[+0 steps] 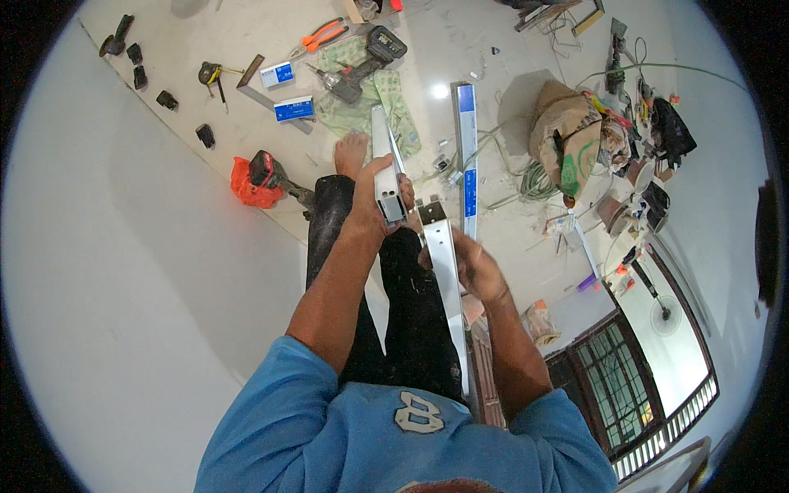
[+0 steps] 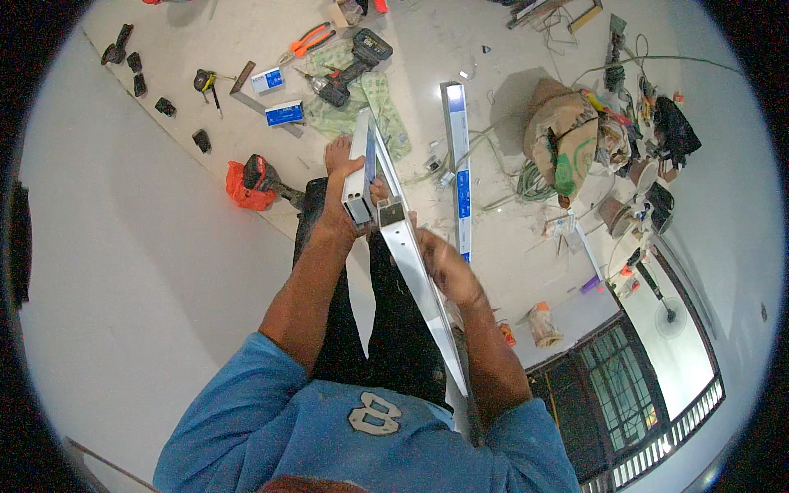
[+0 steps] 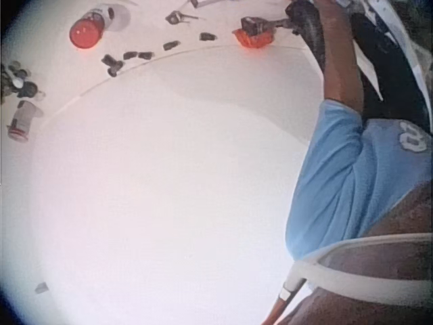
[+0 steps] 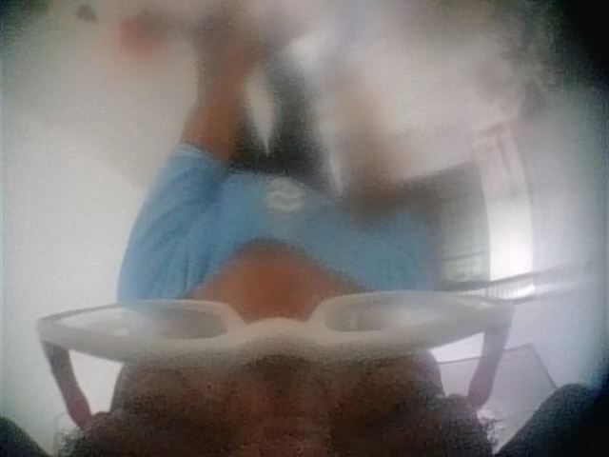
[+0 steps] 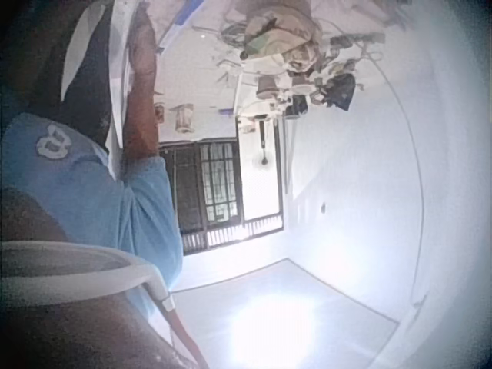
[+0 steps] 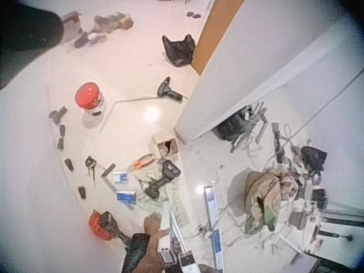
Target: The person assembles an aluminum frame by inserting screws into pre-drilled holes and tightening them with a cordless drill. They also use pliers to adjust components and align the frame sections before securing them.
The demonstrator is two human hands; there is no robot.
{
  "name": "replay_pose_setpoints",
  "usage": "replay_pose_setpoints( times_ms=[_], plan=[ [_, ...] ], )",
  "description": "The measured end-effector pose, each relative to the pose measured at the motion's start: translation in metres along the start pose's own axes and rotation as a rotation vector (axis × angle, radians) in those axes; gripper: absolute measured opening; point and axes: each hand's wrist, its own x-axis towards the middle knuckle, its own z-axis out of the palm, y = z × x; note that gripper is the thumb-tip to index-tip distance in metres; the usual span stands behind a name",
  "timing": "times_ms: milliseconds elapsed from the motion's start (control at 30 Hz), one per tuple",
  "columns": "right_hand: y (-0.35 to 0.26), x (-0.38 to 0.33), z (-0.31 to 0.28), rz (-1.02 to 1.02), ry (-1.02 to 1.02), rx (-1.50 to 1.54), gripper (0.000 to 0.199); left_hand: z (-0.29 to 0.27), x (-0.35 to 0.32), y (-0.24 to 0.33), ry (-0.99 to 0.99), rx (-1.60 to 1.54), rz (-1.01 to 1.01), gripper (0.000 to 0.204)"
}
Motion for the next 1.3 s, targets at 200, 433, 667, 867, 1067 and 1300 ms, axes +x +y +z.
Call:
replay_pose_setpoints(
  times_ms=[200,433,667,867,1067,1300],
  plan=[
    [-0.025,0.167,-0.025,0.41,0.292,0.027,0.063,-0.002,-0.001,0.004,0.111,0.036,0.014,0.039],
    [0.006,0.295,-0.022,0.354,0.243,0.017,0.047,0.006,-0.003,0.009,0.155,0.066,-0.119,0.031],
    [0.0,0.282,-0.032,0.378,0.238,-0.022,0.05,0.027,-0.001,-0.003,0.309,0.158,-0.032,0.034],
    [0.003,0.28,-0.055,0.336,-0.012,0.041,0.066,0.031,-0.003,-0.009,0.153,0.224,0.096,0.04],
    [-0.033,0.077,-0.032,-0.158,0.13,-0.225,0.1,0.058,-0.009,-0.03,0.164,-0.003,0.081,0.052],
    [-0.02,-0.016,0.055,0.011,0.401,-0.972,0.09,0.06,0.0,-0.044,0.13,0.01,0.085,0.044]
  ],
)
